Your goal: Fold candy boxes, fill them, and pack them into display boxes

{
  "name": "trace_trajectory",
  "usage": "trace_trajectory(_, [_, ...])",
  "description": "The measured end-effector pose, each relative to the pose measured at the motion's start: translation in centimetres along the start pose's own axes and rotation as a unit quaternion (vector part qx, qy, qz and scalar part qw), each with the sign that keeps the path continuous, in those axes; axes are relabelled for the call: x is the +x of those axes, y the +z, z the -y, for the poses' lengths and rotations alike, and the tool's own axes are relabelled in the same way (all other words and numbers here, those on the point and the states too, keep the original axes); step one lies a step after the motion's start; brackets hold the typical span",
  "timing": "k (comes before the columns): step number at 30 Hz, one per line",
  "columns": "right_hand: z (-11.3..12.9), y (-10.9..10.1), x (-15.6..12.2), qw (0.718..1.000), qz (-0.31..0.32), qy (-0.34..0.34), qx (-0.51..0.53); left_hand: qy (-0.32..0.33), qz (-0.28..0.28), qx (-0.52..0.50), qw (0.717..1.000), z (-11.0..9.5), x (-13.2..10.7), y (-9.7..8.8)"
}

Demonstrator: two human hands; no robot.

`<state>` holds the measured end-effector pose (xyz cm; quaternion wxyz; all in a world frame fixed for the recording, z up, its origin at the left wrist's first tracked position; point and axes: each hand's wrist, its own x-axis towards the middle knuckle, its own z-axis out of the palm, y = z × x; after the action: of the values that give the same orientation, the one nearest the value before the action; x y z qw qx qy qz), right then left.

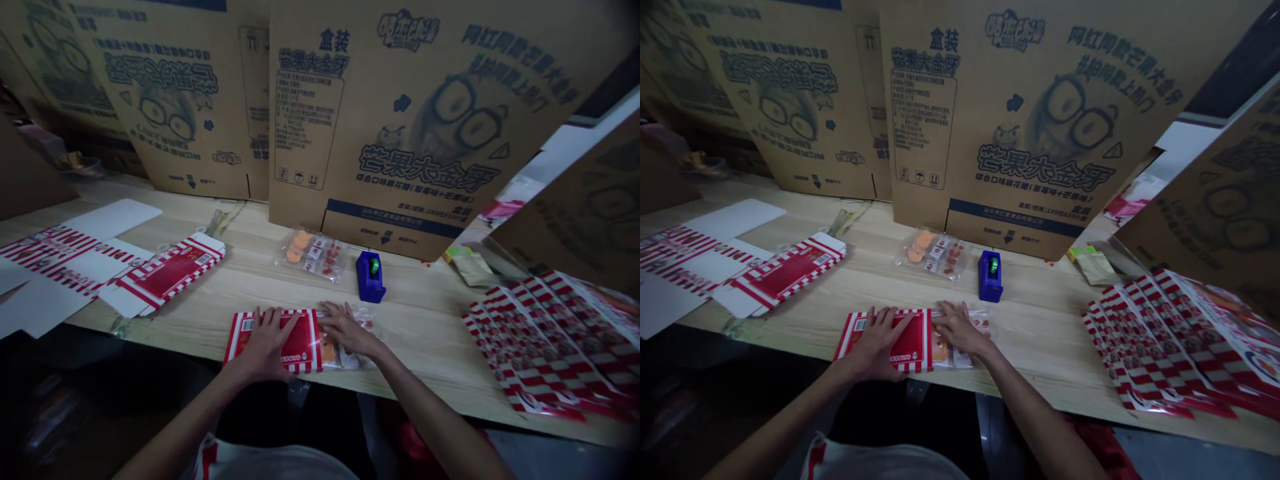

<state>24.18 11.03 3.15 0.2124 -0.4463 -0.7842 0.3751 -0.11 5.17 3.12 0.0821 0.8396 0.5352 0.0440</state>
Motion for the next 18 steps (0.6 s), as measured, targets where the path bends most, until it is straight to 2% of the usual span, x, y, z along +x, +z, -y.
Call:
trace_trajectory(1, [-0.9, -0.2, -0.4, 0.999, -0.043, 0.016, 0.018, -0.001, 0.011, 0.002, 1.0, 0.1, 0.0, 0.1])
trace_trajectory(3, [-3.1, -1.2, -2.1, 0.981, -0.171, 0.071, 0.048, -0.006, 0.024, 0.008, 1.0, 0.5, -0.1, 0.2])
trace_trajectory(5, [-5.2, -2.5, -4.6, 0.938, -0.305, 0.15, 0.066, -0.013, 0.027, 0.012, 0.999, 0.8, -0.2, 0.3])
trace_trajectory(6, [-5.9, -3.0, -5.9, 0.92, -0.34, 0.185, 0.069, -0.016, 0.027, 0.011, 0.999, 0.8, -0.2, 0.3])
trace_trajectory(7, [-6.3, -3.1, -7.0, 0.909, -0.353, 0.209, 0.072, -0.019, 0.026, 0.01, 0.999, 0.7, -0.2, 0.4])
trace_trajectory(9, [-5.7, -2.3, -8.5, 0.91, -0.342, 0.217, 0.091, -0.024, 0.021, 0.004, 0.999, 0.1, 0.0, 0.5])
trace_trajectory(12, [-2.3, 1.4, -8.2, 0.937, -0.256, 0.16, 0.174, -0.017, 0.004, -0.012, 1.0, -1.3, 0.5, 0.8])
trace_trajectory(14, [0.3, 3.9, -7.2, 0.943, -0.187, 0.116, 0.25, -0.017, -0.015, -0.024, 0.999, -2.0, 0.9, 0.6])
trace_trajectory(15, [1.4, 4.9, -6.8, 0.936, -0.196, 0.103, 0.272, -0.029, -0.028, -0.029, 0.999, -2.2, 1.0, 0.4])
trace_trajectory(16, [2.2, 5.7, -6.5, 0.925, -0.24, 0.096, 0.279, -0.05, -0.046, -0.034, 0.997, -2.3, 1.0, 0.0])
trace_trajectory(18, [3.2, 6.6, -6.2, 0.886, -0.365, 0.093, 0.269, -0.118, -0.091, -0.044, 0.988, -2.5, 0.8, -0.9])
